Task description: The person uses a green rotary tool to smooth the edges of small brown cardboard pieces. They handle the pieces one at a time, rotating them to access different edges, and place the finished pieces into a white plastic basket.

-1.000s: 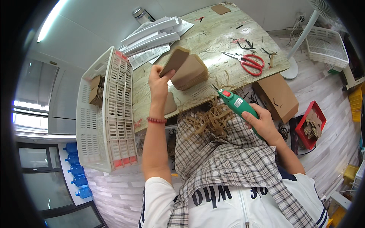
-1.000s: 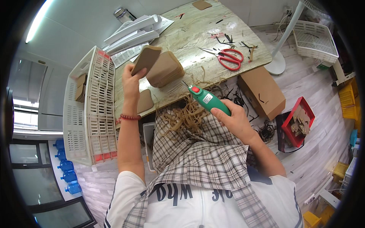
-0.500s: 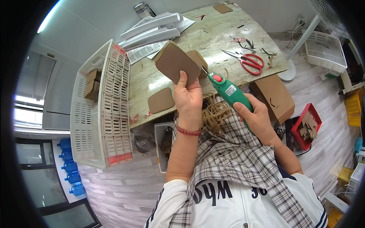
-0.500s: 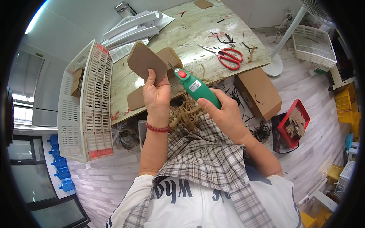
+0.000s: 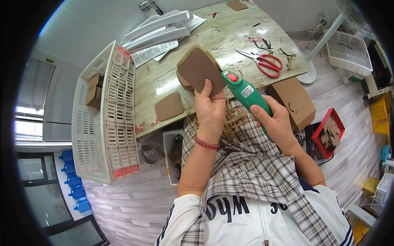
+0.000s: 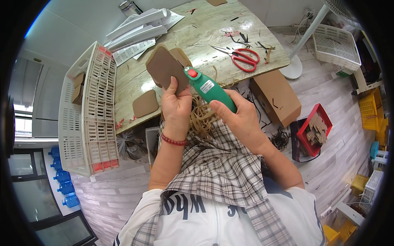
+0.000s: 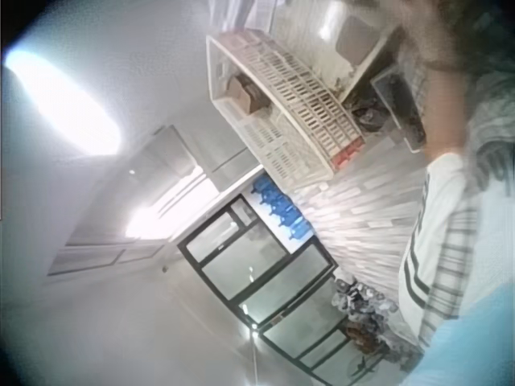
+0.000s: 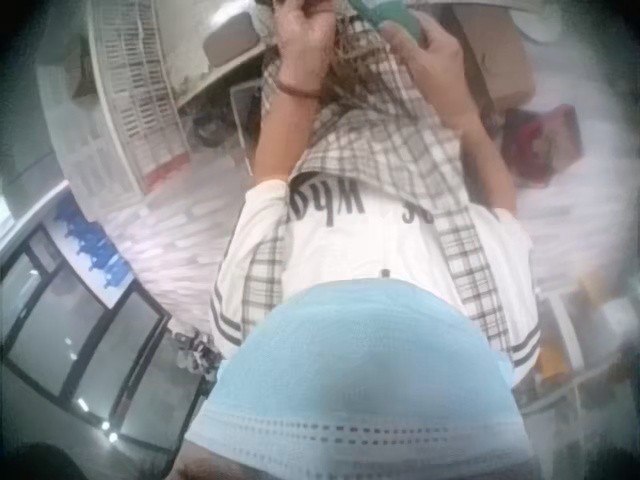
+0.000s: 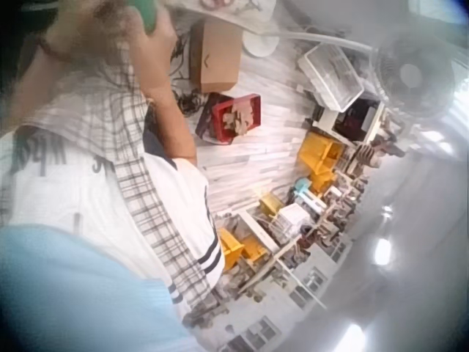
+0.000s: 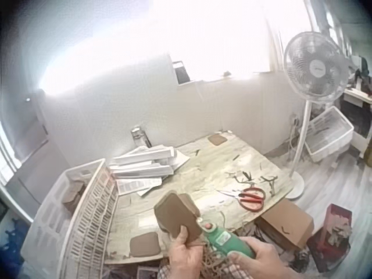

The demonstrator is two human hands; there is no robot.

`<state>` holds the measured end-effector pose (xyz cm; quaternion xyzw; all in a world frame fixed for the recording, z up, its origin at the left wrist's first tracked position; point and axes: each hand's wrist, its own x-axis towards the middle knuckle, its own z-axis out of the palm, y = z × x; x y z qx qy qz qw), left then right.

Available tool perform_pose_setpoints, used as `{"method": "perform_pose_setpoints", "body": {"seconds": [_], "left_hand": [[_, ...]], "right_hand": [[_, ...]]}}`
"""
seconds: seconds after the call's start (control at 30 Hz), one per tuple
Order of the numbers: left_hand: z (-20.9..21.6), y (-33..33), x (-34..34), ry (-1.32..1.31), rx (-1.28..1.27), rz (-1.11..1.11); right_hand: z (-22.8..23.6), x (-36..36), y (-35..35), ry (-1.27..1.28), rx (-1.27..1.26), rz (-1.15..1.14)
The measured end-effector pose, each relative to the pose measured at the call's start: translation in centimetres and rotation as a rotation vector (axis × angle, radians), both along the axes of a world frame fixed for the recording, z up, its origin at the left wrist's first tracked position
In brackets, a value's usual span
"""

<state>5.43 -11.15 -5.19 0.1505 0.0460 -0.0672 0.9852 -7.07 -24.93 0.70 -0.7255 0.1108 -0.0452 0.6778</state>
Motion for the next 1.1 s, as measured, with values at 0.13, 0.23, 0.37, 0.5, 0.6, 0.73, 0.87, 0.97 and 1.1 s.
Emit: {"method": "perform_pose_setpoints", "body": {"seconds": [0.13,0.23,0.37,0.5,0.6,0.73,0.87,0.97,1.1], "left_hand": [[-0.3,-0.5,-1.1,-0.069,0.025,-0.066],[-0.7,-0.7,-1.9,-0.075,0.045,-0.090],[-1.8,-0.5,-2.5,-0.075,0.131,-0.125],[-2.1,0.7,-2.7,-0.097,0.286,-0.115],[-1.7,2.7,-2.1,-0.159,0.413,-0.128],[-1.8,6.0,-0.4,-0.243,0.600,-0.225],[-0.6,7.7,0.1,-0.244,0.771,-0.337],[-0.6,8.8,0.1,-0.239,0.859,-0.399],[-0.5,9.1,-0.8,-0.198,0.901,-0.456]], "right_hand": [[-0.1,0.4,-0.3,-0.035,-0.034,-0.021],[-0.2,0.7,-0.5,-0.047,-0.048,-0.046],[0.3,0.9,-0.8,-0.046,-0.005,-0.050],[0.4,0.5,-1.9,-0.024,0.078,-0.009],[0.5,-0.2,-3.0,0.013,0.040,0.039],[0.1,-1.2,-4.2,0.054,0.019,0.093],[-1.0,-1.9,-5.0,0.103,-0.035,0.153],[-1.5,-2.2,-4.7,0.099,-0.112,0.173],[-1.7,-2.3,-4.0,0.071,-0.160,0.158]]}}
